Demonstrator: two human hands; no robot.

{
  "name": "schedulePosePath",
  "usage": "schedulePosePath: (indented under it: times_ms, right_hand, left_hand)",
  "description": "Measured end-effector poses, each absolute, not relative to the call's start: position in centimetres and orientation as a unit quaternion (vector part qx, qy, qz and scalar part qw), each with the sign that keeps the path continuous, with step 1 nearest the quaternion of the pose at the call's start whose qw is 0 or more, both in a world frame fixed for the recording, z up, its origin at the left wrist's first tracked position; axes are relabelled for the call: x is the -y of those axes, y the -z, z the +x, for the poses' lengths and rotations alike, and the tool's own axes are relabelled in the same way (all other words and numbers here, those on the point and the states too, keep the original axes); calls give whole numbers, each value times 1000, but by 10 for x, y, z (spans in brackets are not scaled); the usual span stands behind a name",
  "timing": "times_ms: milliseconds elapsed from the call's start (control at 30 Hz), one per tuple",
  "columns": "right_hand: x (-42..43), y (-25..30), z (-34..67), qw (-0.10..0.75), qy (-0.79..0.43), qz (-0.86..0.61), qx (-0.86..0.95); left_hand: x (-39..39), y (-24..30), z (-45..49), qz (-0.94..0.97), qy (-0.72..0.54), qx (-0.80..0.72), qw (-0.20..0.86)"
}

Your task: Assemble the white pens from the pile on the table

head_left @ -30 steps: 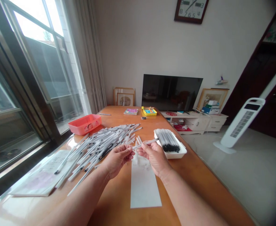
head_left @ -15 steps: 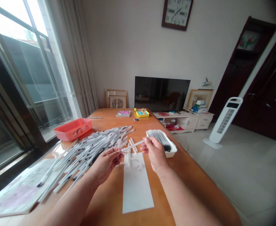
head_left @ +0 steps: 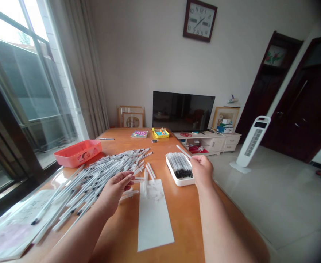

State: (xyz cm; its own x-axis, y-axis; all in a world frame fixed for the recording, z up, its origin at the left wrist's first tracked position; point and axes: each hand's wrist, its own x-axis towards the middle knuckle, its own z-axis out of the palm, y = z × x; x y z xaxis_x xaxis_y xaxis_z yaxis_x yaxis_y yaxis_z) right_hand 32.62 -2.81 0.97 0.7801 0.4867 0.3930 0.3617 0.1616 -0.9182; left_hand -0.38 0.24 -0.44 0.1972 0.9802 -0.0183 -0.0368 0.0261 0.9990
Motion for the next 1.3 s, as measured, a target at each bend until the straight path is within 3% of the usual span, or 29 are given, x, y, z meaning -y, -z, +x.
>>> schedulePosePath:
  times_ms: [300, 467, 933, 1067, 1200, 1300]
  right_hand:
    - [35, -8, 335, 437, 16, -838, 328]
    - [31, -1, 336, 375, 18, -862, 342]
    - [30, 6, 339, 411, 53, -827, 380]
    - [31, -5, 324, 465, 71, -788, 396]
    - [32, -11, 295, 547, 20, -705, 451]
    - [37, -10, 266, 557, -41, -656, 508]
  left_hand:
    - [-8, 6, -8, 563, -459, -458, 513]
    - [-5, 3, -8, 564, -468, -455, 507]
    - [-5, -2, -9, 542, -490, -464, 502]
    - [-4, -4, -8, 533, -499, -465, 500]
    - [-5, -4, -11, 535, -511, -461, 489]
    - [-9, -3, -16, 535, -523, -459, 480]
